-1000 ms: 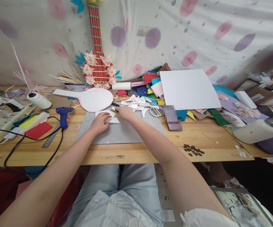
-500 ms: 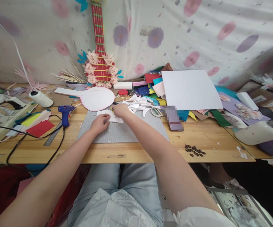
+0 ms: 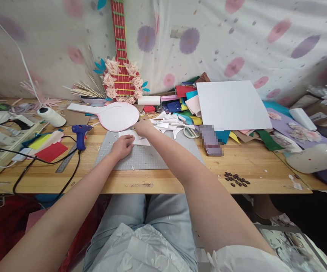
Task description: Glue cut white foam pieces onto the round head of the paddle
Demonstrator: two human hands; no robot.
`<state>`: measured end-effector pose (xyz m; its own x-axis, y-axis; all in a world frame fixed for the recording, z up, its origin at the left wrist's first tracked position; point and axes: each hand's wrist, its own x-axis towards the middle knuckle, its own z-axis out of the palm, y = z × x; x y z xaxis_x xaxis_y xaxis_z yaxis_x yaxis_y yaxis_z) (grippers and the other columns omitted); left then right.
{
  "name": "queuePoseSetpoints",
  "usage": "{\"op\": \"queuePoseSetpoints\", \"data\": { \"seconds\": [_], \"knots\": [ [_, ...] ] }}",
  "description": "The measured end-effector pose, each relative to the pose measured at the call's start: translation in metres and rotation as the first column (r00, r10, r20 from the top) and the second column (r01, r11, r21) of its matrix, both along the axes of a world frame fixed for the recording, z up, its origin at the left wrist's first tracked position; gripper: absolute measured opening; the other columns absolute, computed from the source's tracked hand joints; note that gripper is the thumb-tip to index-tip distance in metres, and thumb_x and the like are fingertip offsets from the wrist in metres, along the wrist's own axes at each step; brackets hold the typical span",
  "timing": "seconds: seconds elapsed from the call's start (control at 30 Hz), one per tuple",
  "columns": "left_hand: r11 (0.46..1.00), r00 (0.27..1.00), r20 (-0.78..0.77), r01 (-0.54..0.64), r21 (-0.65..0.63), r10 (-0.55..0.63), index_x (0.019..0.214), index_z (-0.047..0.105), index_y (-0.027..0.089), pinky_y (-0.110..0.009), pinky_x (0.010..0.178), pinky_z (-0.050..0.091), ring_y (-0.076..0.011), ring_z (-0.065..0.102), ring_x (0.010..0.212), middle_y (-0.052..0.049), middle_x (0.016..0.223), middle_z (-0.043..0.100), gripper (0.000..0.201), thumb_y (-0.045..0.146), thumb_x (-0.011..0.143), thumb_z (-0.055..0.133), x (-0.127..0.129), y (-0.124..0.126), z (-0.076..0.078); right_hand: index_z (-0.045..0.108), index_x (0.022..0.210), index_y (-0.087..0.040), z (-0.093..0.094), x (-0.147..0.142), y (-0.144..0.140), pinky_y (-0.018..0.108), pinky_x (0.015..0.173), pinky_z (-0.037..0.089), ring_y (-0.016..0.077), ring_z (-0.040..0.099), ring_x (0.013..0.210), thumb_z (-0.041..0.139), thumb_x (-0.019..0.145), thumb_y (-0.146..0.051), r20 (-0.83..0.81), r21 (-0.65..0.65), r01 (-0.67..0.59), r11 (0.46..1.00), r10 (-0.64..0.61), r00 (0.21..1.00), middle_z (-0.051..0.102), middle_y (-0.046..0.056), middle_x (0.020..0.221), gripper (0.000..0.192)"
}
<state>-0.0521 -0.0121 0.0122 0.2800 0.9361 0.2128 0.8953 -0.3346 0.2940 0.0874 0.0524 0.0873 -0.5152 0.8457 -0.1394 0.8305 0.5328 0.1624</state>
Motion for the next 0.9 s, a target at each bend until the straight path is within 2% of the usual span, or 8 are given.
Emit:
{"op": "queuePoseSetpoints", "data": {
  "seconds": [0.17,0.47,0.6,0.7,0.8,0.9],
  "knots": [
    [0.999,0.999,-0.018,-0.044,-0.009,0.044,0.119,0.061,0.02,-0.031,0.105,0.039,-0.0202,0.045,0.125,-0.004,0.131,0.055,0.037,0.021,0.083,0.051,0.004,-0.001,0.001,0.058,0.12,-0.022,0.006,0.011,-0.004,0.035,0.077,0.043,0.027,0.06,0.104,0.042,0.085,-0.019,0.05,-0.05,-0.025,0.998,0.027,0.998,0.064,0.012,0.117,0.039],
    [0.998,0.998,-0.034,-0.061,0.002,0.061,0.118,0.062,0.019,-0.032,0.105,0.04,-0.0207,0.046,0.125,-0.005,0.131,0.056,0.037,0.019,0.083,0.05,0.007,-0.003,0.002,0.052,0.128,-0.026,0.007,0.057,-0.034,0.031,0.068,0.039,0.0266,0.062,0.098,0.04,0.088,-0.029,0.084,-0.088,-0.002,0.996,0.009,0.996,0.067,0.012,0.111,0.041],
    [0.999,0.999,-0.018,-0.031,0.044,0.032,0.118,0.062,0.016,-0.033,0.106,0.039,-0.0213,0.047,0.124,-0.007,0.13,0.056,0.038,0.018,0.082,0.049,0.005,-0.001,-0.003,0.054,0.127,-0.031,0.018,0.07,-0.039,0.03,0.066,0.037,0.026,0.062,0.097,0.045,0.086,-0.03,0.123,-0.108,0.023,0.994,-0.01,0.992,0.067,0.009,0.112,0.042],
    [0.998,1.0,0.023,0.011,0.065,-0.012,0.116,0.062,0.015,-0.034,0.107,0.038,-0.0208,0.046,0.125,-0.008,0.13,0.056,0.038,0.016,0.08,0.049,0.002,0.003,-0.009,0.055,0.126,-0.033,0.028,0.075,-0.038,0.029,0.068,0.037,0.0236,0.063,0.093,0.046,0.086,-0.036,0.104,-0.15,0.051,0.987,-0.036,0.994,0.07,0.006,0.105,0.041],
    [0.994,0.993,0.069,0.087,0.071,-0.092,0.113,0.063,0.016,-0.037,0.112,0.031,-0.0185,0.046,0.126,-0.006,0.128,0.058,0.041,0.01,0.076,0.048,-0.001,0.005,-0.01,0.05,0.132,-0.033,0.032,0.071,-0.035,0.029,0.07,0.038,0.0232,0.063,0.094,0.043,0.088,-0.04,0.006,-0.097,0.089,0.991,-0.089,0.996,0.068,0.006,0.11,0.044],
    [0.988,0.987,0.099,0.115,0.107,-0.126,0.104,0.067,0.017,-0.041,0.114,0.028,-0.0178,0.048,0.124,-0.004,0.123,0.062,0.044,0.003,0.069,0.045,-0.002,0.003,-0.007,0.044,0.136,-0.034,0.025,0.057,-0.031,0.03,0.073,0.039,0.025,0.06,0.104,0.043,0.089,-0.042,-0.08,-0.004,0.103,0.995,-0.103,0.991,0.063,0.006,0.122,0.048]
  ]
}}
